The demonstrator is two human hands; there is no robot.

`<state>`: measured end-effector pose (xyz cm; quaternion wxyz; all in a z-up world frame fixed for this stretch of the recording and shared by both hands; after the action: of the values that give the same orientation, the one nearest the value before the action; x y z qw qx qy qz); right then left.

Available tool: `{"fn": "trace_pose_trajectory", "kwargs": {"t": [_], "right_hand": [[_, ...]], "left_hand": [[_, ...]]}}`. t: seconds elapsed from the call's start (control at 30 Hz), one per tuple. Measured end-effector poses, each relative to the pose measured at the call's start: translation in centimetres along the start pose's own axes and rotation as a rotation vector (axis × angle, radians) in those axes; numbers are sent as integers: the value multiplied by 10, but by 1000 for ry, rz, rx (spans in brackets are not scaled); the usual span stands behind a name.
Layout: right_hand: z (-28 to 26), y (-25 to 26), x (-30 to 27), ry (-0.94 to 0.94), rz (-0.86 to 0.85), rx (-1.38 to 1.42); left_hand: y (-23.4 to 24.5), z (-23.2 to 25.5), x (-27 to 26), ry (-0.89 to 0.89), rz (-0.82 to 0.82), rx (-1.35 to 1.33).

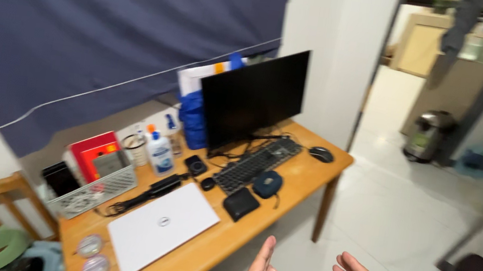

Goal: The person carries pens from a wooden desk and places them one at a time into a gray fabric organizer pouch resting on a black leather sofa, walking back and forth between the desk and the sofa while handling each pen.

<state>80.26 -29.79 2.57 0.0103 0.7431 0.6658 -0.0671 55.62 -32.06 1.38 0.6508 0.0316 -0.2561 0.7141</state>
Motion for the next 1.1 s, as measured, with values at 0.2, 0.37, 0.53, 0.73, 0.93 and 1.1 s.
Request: {"fn": "trace_pose_trajectory", "kwargs": {"t": [0.2, 0.37, 0.53, 0.73, 0.93, 1.1], "right_hand": [[-14, 87, -42, -44, 175, -18], [-18, 157, -83, -79, 255, -27], [-14, 230, -120, -1, 308, -5], [-1, 308, -174, 88, 366, 118], [4, 371, -231, 115, 471, 116], [7, 412, -271, 127, 572, 119]], "left_hand": [[-84, 2, -27, 130, -41, 56], [-146, 11, -60, 149, -85, 57], [-205, 8, -93, 184, -174, 41], [-276, 1, -131, 266, -304, 30], [-346, 4, -167, 282, -441, -18], [-387, 3, -197, 351, -516, -13]]}}
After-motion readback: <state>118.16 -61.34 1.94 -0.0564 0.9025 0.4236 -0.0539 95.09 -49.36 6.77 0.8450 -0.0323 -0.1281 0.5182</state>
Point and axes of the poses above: each hand's wrist, its own x-axis towards the middle knuckle, its own y-axis out of the back of the hand, z = x × y, the point moved 7 cm from there along x, towards the middle knuckle, and after that the axes turned 8 degrees about z, right-handed, at the moved point
